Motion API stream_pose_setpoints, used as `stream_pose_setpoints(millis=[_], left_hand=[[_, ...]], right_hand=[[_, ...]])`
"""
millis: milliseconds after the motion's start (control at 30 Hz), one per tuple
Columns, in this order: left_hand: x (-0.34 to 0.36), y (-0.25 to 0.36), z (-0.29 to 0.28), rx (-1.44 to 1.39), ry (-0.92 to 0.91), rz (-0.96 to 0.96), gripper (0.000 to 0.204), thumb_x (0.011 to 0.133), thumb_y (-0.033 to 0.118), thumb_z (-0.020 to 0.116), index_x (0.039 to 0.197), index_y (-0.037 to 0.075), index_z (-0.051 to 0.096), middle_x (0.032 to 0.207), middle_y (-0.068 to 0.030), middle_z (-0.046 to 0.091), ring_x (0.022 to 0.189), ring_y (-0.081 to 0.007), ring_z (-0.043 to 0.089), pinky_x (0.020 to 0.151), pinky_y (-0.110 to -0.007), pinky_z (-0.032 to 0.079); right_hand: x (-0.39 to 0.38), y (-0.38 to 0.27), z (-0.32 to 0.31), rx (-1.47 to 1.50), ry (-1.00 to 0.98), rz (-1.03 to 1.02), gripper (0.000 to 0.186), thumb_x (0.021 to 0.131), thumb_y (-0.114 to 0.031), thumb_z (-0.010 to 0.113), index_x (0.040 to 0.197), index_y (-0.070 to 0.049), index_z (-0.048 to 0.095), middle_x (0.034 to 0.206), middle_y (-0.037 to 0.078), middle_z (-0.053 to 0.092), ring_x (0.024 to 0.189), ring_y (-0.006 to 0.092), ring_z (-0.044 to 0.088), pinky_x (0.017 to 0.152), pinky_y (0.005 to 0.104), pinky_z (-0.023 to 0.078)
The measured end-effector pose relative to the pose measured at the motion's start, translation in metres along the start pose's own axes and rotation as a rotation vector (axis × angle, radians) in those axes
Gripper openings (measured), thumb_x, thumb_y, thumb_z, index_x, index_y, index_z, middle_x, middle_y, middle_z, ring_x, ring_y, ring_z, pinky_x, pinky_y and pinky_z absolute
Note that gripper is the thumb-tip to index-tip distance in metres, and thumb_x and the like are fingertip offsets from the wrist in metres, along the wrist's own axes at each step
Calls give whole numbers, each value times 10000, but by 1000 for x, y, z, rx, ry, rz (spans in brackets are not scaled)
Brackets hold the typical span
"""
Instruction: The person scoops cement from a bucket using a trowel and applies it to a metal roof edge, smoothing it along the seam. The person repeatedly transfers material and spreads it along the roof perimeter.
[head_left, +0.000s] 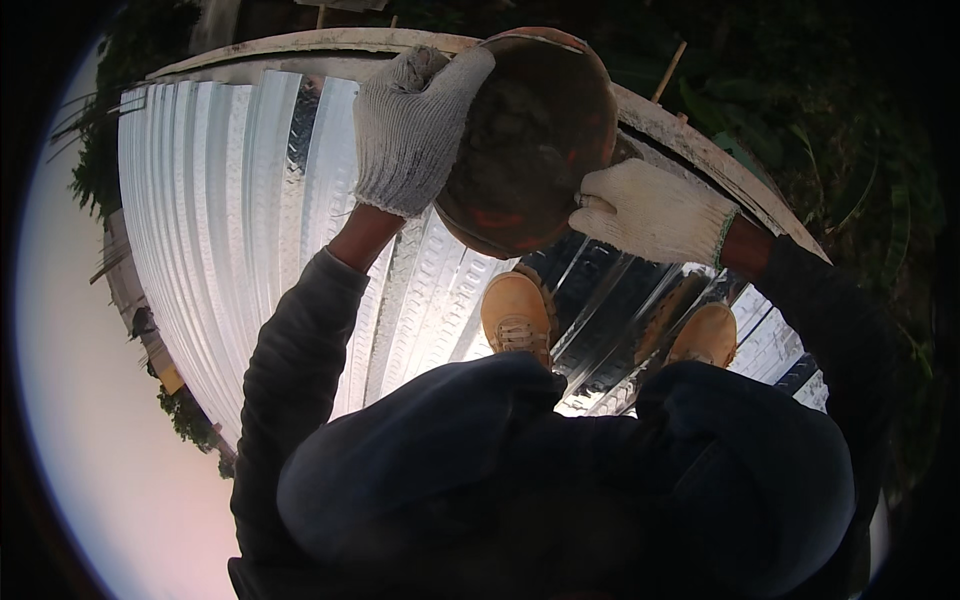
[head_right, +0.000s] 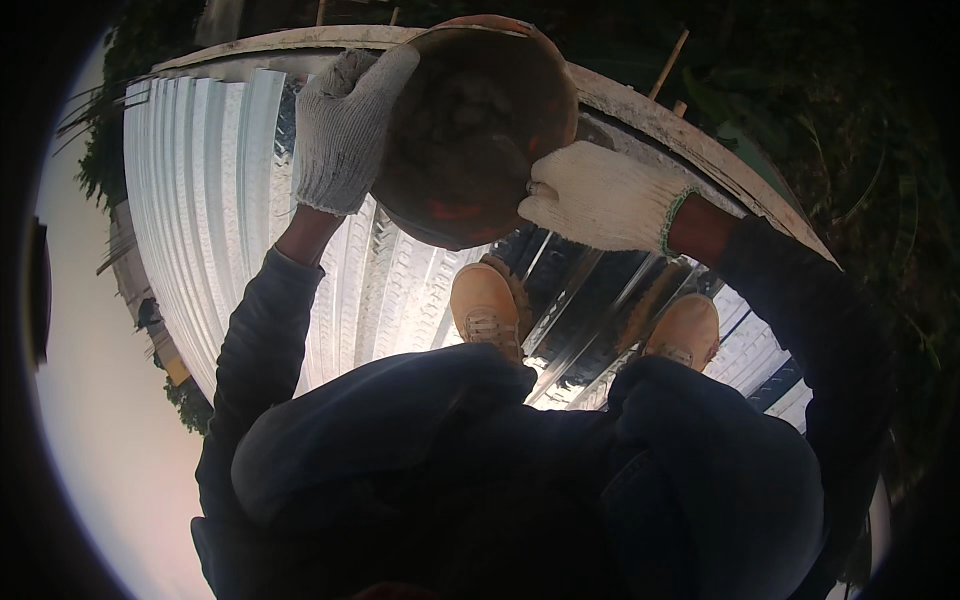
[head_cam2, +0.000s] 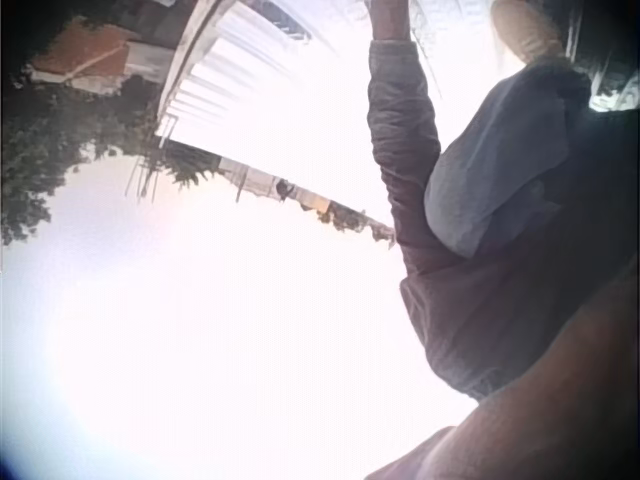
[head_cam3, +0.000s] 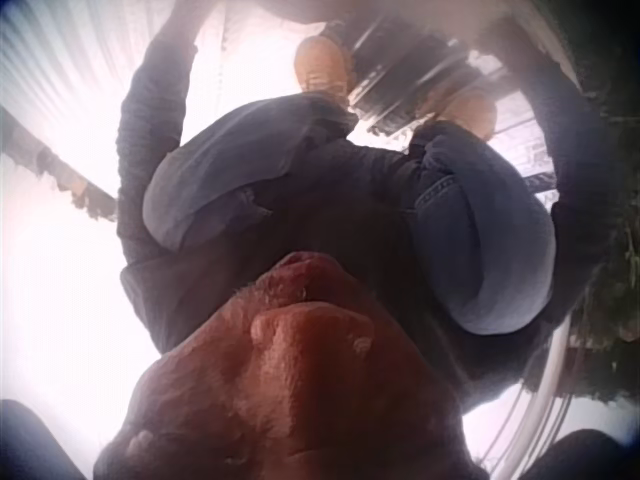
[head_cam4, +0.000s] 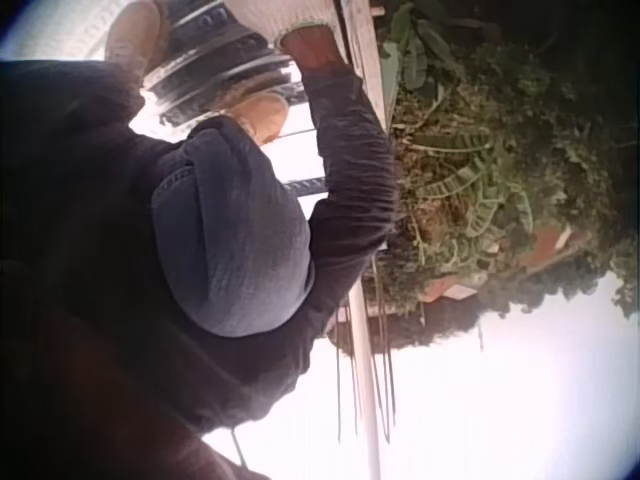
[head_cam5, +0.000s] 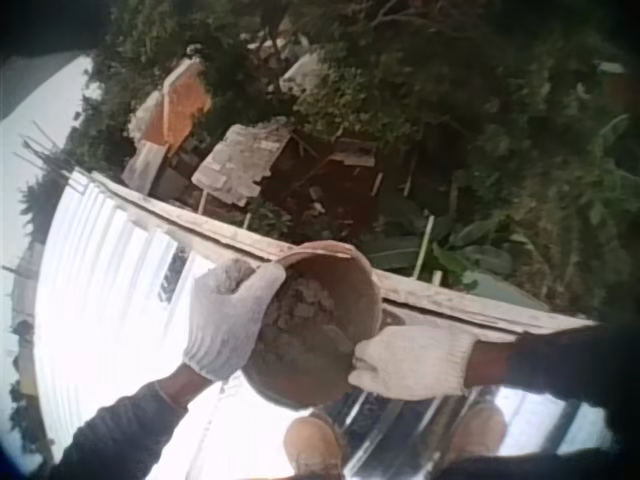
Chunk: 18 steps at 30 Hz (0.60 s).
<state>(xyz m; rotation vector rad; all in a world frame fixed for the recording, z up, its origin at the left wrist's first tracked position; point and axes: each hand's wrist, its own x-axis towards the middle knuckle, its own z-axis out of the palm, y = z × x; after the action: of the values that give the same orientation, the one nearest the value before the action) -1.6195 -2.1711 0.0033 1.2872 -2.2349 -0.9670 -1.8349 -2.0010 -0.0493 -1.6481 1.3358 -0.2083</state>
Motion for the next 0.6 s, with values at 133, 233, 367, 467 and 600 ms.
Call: stream_pose_setpoints(millis=[133,233,367,467,600], left_hand=[[10,-22,-11,-192,-53,-105,381,1037,385,841,1128,16,850,903,-10,780,829,-68,662,776,-281,562],[18,-29,-19,-351,-83,-266,388,1066,339,818,1283,17,810,1125,-60,826,985,-148,768,887,-270,616],[21,-30,-18,-236,-57,-272,371,1120,300,739,1355,15,773,1166,-70,807,1027,-156,757,921,-297,609],[29,-62,-32,-267,6,-369,328,1139,276,711,1332,17,769,1169,-56,795,1017,-142,739,915,-306,603],[37,-74,-39,-111,-109,-277,356,1165,200,656,1461,6,692,1364,-91,745,1206,-175,722,1075,-324,574]], right_hand=[[-16,-5,5,449,-122,180,479,1129,-457,629,1152,-1,772,942,213,729,871,379,742,812,483,592],[-45,2,16,442,-12,122,518,1109,-496,662,1144,11,762,960,206,716,853,355,721,811,470,579],[-105,23,41,515,195,94,490,1079,-478,728,1170,2,763,919,194,723,811,328,725,789,450,586],[-159,28,41,606,205,265,476,1062,-460,755,1173,3,770,903,189,740,801,304,728,778,434,584],[-233,33,44,639,297,637,356,1027,-345,764,1091,5,773,838,187,723,737,218,685,725,412,563]])
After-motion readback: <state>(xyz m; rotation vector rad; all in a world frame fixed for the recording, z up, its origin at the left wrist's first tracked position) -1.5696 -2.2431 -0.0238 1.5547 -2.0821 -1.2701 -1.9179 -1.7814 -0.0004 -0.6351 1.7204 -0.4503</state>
